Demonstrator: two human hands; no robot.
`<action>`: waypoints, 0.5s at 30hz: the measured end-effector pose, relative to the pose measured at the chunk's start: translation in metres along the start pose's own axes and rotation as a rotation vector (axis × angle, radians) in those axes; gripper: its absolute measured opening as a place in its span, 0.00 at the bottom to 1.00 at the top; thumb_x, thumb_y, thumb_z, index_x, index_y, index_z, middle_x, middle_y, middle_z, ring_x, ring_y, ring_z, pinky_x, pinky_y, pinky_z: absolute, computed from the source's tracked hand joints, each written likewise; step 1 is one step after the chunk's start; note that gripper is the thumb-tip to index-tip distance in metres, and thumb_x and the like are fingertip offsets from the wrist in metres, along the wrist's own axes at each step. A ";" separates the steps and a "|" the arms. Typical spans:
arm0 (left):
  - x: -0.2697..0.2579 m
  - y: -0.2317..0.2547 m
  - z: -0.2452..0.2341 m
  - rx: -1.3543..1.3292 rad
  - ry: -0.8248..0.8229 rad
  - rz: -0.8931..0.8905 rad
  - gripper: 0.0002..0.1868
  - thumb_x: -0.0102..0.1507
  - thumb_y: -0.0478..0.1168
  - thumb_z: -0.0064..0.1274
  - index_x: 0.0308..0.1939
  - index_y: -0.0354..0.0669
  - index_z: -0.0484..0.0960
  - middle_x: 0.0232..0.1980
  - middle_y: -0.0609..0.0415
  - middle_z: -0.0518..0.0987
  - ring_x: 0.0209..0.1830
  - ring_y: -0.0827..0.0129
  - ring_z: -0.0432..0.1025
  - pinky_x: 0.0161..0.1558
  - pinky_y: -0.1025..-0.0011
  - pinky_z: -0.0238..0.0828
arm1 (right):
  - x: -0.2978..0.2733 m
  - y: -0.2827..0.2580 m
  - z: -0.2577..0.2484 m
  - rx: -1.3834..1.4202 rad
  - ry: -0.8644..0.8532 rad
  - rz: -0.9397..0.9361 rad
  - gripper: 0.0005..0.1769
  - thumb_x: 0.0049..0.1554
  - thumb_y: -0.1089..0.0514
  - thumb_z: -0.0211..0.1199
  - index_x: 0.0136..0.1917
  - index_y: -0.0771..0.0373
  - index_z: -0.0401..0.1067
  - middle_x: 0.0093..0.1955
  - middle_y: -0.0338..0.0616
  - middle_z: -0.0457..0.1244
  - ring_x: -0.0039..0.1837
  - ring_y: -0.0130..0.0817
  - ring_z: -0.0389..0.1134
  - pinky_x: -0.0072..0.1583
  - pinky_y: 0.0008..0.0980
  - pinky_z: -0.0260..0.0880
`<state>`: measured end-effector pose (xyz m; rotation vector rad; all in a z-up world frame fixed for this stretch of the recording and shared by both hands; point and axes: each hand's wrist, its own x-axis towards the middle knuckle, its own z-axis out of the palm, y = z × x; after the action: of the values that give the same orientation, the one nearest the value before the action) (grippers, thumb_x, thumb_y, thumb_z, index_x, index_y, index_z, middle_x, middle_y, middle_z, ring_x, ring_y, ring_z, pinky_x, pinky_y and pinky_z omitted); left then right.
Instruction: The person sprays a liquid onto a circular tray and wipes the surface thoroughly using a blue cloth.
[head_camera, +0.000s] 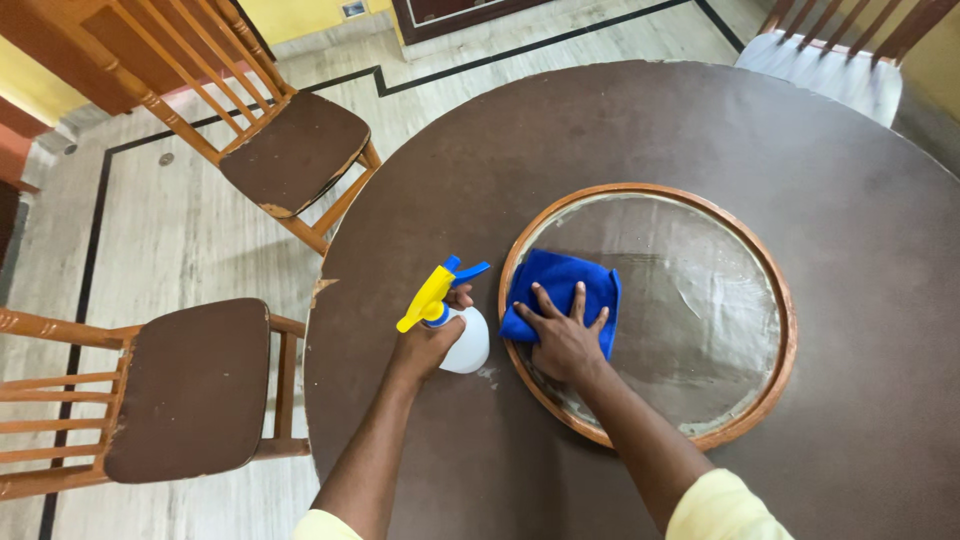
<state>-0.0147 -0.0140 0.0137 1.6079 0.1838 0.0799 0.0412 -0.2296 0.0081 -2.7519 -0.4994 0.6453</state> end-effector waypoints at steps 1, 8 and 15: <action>0.000 0.000 0.000 0.003 -0.003 0.008 0.22 0.57 0.29 0.49 0.56 0.40 0.78 0.53 0.57 0.81 0.59 0.69 0.74 0.64 0.67 0.67 | -0.005 0.000 0.002 -0.002 -0.001 -0.011 0.42 0.51 0.54 0.62 0.77 0.29 0.57 0.86 0.24 0.34 0.83 0.71 0.20 0.69 0.89 0.26; 0.001 -0.007 0.000 -0.015 -0.007 0.035 0.23 0.57 0.28 0.49 0.57 0.40 0.78 0.53 0.57 0.81 0.59 0.71 0.74 0.63 0.67 0.67 | -0.033 0.006 0.009 -0.036 -0.034 -0.051 0.36 0.54 0.47 0.63 0.75 0.28 0.60 0.86 0.24 0.35 0.83 0.69 0.21 0.70 0.88 0.27; 0.003 -0.010 -0.001 0.019 0.001 0.059 0.22 0.57 0.28 0.50 0.56 0.39 0.79 0.51 0.56 0.80 0.57 0.70 0.74 0.63 0.67 0.68 | -0.067 0.022 0.006 -0.128 -0.072 -0.119 0.33 0.55 0.37 0.64 0.73 0.29 0.62 0.85 0.26 0.35 0.84 0.65 0.24 0.71 0.86 0.30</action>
<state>-0.0121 -0.0122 0.0037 1.6323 0.1375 0.1247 -0.0120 -0.2745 0.0206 -2.7984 -0.7394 0.7083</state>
